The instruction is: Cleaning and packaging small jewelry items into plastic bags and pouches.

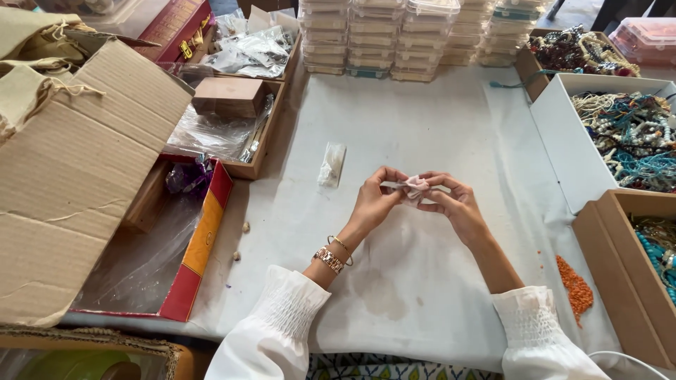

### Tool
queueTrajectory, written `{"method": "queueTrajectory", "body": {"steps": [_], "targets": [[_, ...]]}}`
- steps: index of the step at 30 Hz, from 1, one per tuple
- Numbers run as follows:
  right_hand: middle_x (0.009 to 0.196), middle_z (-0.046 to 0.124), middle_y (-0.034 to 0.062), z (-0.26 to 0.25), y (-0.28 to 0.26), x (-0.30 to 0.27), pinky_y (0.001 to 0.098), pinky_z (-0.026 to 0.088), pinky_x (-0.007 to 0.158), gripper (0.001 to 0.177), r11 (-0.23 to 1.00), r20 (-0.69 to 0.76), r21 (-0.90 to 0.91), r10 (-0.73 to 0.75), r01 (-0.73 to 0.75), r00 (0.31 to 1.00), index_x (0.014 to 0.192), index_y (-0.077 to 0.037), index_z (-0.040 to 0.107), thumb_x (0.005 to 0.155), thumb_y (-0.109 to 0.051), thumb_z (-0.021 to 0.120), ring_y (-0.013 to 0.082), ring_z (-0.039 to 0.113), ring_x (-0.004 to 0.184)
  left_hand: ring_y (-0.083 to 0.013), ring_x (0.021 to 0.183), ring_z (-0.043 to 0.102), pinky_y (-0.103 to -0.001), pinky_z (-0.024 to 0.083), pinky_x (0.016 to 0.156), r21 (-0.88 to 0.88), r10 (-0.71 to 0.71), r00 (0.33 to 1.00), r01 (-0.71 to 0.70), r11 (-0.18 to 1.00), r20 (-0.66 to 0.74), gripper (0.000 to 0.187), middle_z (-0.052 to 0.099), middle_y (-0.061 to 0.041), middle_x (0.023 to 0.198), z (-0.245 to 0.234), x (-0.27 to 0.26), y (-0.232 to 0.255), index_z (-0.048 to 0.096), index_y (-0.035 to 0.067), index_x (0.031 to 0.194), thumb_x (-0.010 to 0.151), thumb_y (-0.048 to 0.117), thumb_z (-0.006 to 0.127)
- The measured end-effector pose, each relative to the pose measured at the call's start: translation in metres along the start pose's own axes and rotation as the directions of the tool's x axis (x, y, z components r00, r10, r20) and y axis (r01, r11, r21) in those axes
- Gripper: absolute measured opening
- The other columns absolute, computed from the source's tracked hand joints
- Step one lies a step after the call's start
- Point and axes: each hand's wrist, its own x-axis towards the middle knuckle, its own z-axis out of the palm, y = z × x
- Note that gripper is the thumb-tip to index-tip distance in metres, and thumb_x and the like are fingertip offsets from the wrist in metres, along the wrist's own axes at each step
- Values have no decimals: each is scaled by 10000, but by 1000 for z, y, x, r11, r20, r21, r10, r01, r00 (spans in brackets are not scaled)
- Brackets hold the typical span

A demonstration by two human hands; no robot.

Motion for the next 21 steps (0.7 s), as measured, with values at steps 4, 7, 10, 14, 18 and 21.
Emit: {"method": "queueTrajectory", "body": {"steps": [4, 7, 10, 14, 18, 21], "targets": [[1346, 602, 82, 13, -14, -3, 385, 651, 882, 146, 992, 24, 68, 103, -104, 994, 1033, -27, 737, 951, -109, 648, 216, 709, 1097, -156, 933, 736, -300, 617, 822, 63, 47, 997, -43, 997, -59, 219, 728, -72, 1099, -3, -2, 10, 634, 12, 1096, 879, 3, 663], [1300, 617, 95, 5, 6, -1, 377, 646, 908, 135, 1000, 7, -6, 28, -28, 1000, 1033, -11, 737, 902, -33, 711, 207, 701, 1104, -165, 981, 732, -306, 611, 884, -25, 87, 996, -87, 996, -4, 212, 748, -104, 1109, -6, 2, -6, 653, -14, 1093, 882, -24, 657], [1212, 665, 125, -4, 14, 2, 371, 635, 922, 163, 999, -30, -24, -45, 44, 999, 1026, 29, 728, 868, 60, 754, 216, 708, 1076, -153, 1024, 728, -301, 610, 911, -139, 46, 999, -43, 989, 18, 253, 747, -94, 1139, -4, -1, 6, 658, -11, 1143, 892, 6, 633], [1077, 715, 145, -4, 14, 3, 363, 633, 892, 276, 999, -164, -41, -11, 4, 986, 1100, 38, 678, 844, 104, 757, 221, 718, 996, -108, 1018, 697, -284, 607, 884, -150, -40, 999, 36, 988, -18, 394, 681, 6, 1177, 5, -10, 35, 612, 54, 1250, 907, 205, 732], [1100, 716, 142, -3, -2, 4, 351, 642, 914, 315, 999, -68, 0, 36, -36, 997, 1114, 53, 654, 816, 97, 745, 217, 735, 1030, -136, 984, 710, -286, 591, 875, -77, 69, 992, -61, 995, 105, 397, 753, -81, 1081, -1, -9, -2, 704, -17, 1199, 922, 262, 760], [1118, 728, 87, -10, -39, -12, 347, 669, 860, 363, 966, -53, -142, 209, -214, 977, 1163, 3, 654, 806, 21, 716, 202, 747, 1001, -135, 912, 726, -282, 593, 804, 106, -30, 995, 20, 994, 93, 332, 772, -80, 1028, 6, -11, 4, 718, 22, 1145, 921, 265, 738]]}}
